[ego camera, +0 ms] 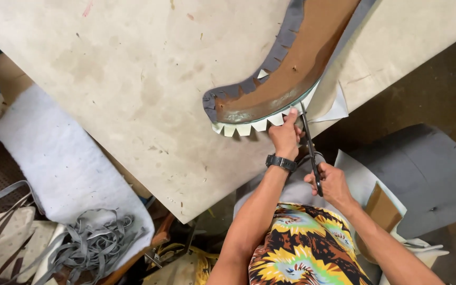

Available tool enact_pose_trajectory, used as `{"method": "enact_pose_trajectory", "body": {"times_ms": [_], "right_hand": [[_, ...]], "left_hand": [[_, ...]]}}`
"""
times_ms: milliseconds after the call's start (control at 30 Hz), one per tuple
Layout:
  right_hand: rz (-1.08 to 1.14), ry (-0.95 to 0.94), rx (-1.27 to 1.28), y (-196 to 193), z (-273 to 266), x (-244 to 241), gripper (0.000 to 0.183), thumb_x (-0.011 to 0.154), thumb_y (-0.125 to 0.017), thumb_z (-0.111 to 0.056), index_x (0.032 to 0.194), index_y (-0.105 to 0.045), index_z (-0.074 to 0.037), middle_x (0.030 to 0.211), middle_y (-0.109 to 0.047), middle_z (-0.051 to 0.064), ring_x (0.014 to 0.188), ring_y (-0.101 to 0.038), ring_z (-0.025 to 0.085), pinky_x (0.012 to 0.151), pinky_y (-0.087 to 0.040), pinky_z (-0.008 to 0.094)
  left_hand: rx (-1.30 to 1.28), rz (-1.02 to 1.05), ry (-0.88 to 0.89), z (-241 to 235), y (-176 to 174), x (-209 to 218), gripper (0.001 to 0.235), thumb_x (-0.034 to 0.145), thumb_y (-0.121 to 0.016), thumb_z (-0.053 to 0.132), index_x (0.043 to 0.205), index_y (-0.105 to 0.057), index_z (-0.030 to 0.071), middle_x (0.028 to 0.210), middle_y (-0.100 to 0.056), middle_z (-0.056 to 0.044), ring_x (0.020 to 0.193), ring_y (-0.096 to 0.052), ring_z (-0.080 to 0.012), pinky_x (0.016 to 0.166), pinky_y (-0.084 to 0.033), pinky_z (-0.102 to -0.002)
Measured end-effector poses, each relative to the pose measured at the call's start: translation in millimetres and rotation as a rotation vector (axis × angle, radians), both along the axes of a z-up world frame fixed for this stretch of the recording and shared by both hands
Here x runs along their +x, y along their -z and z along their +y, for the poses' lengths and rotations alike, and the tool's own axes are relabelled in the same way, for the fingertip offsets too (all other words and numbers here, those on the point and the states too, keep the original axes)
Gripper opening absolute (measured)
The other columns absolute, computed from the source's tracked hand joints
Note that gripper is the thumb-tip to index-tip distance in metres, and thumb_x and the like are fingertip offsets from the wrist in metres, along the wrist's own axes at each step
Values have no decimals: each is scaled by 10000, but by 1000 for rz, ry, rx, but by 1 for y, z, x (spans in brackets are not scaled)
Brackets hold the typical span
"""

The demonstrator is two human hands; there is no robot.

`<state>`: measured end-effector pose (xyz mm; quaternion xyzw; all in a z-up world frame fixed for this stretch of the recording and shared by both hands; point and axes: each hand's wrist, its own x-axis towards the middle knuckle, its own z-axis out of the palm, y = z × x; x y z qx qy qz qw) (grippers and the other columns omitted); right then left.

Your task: Cutting fabric around a curved template and making relief cuts to fold the fabric over the edges for upholstery.

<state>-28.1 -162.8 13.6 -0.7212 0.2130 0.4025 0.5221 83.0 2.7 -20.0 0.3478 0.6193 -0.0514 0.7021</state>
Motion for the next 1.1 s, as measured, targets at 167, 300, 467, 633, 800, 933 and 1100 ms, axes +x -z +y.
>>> {"method": "enact_pose_trajectory", "body": {"times_ms": [167,300,467,633,800,933,1100], "right_hand": [[-29,4,14,10,-1,-5,410,763,-955,-281,780,-682,25,500,-632,146,406,-665,215,416,-543,298],[-19,25,13,6,0,-3,383,764,-951,-242,775,-681,29,491,-611,157,386,-643,215,397,-534,293],[-17,27,34,22,-13,-10,360,768,-948,-212,770,-678,27,485,-611,159,377,-641,213,389,-531,290],[-7,71,88,-5,-20,6,338,779,-924,-179,769,-665,38,470,-593,169,359,-634,236,374,-537,306],[101,-136,84,-56,-72,56,370,848,-833,-290,707,-657,4,434,-621,241,326,-668,330,302,-481,347],[317,-403,-60,-81,-110,129,389,907,-757,-308,744,-540,-29,528,-699,222,397,-677,309,408,-439,350],[212,-909,-169,-94,-110,231,505,768,-830,-481,657,-525,-94,447,-718,135,412,-624,182,453,-394,325]], "left_hand": [[38,-20,29,-6,16,-7,297,814,-839,190,691,-588,89,460,-543,-124,260,-450,-171,354,-455,-301],[65,-24,44,-6,12,-8,288,801,-841,175,684,-597,76,463,-547,-120,262,-453,-164,335,-422,-283],[85,-46,31,-10,18,-9,265,799,-816,144,664,-596,86,454,-546,-113,256,-442,-154,307,-362,-257],[102,-87,12,-12,23,-16,239,795,-794,131,660,-602,90,456,-554,-117,258,-455,-164,309,-372,-259],[-118,-108,-41,-15,15,-11,226,860,-798,252,836,-703,47,538,-630,-147,314,-541,-218,479,-594,-414],[-271,-31,-27,-13,-33,20,531,931,-751,482,1116,-730,-15,597,-594,-40,372,-406,-109,525,-543,-289],[-152,-23,-220,-34,-2,24,256,851,-782,199,812,-575,52,543,-520,-54,415,-366,-132,462,-464,-300]]}}
